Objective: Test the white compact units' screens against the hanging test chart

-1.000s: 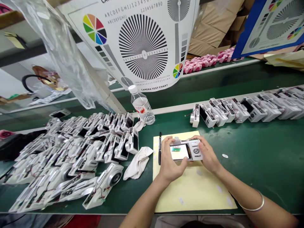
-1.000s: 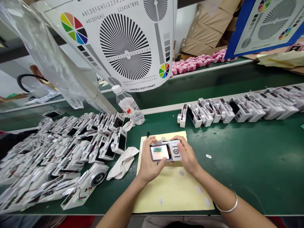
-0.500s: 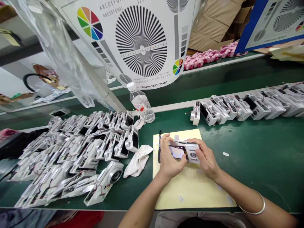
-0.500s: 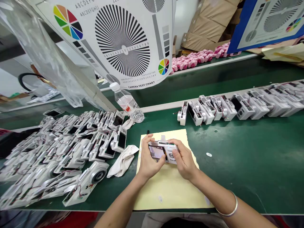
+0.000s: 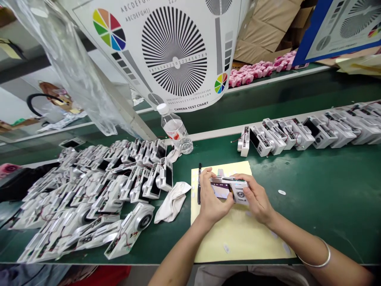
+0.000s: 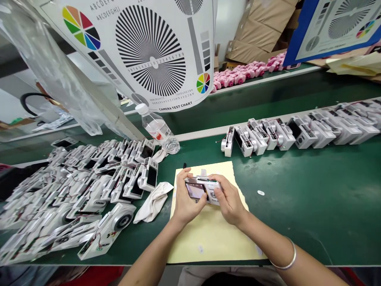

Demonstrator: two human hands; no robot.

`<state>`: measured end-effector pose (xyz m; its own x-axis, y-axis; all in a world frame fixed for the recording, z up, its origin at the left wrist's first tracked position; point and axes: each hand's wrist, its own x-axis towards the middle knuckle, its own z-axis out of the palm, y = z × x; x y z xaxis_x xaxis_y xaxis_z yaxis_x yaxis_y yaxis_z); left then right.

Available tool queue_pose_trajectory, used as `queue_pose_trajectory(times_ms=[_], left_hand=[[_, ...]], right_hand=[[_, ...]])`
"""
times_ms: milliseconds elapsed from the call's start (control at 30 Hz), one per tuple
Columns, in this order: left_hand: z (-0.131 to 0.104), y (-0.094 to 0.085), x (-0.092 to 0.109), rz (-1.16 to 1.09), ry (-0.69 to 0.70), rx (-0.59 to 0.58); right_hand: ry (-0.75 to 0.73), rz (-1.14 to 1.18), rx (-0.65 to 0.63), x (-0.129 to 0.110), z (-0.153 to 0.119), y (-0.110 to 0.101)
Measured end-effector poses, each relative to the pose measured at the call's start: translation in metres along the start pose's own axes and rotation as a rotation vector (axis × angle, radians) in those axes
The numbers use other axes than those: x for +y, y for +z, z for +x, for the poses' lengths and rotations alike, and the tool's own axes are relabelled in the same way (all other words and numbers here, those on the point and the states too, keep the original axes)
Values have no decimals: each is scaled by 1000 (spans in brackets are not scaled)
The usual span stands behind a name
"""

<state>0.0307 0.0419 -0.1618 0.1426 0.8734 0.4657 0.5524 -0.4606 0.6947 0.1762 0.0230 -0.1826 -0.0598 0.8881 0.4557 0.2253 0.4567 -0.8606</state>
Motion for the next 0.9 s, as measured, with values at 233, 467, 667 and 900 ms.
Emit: queue_pose_trajectory(times_ms=[233,467,667,900], left_hand=[[0,1,0,-10,-18,6],[-1,2,1,-30,-60,8],[-1,3,2,-17,-54,18],[0,2,2,17,-23,41]], right_hand=[[-24,-22,-6,0,0,1],[-73,-24,-2,-1,1,1],[-89,-9,4,-1,1,2],[-33,104,5,1,0,2]])
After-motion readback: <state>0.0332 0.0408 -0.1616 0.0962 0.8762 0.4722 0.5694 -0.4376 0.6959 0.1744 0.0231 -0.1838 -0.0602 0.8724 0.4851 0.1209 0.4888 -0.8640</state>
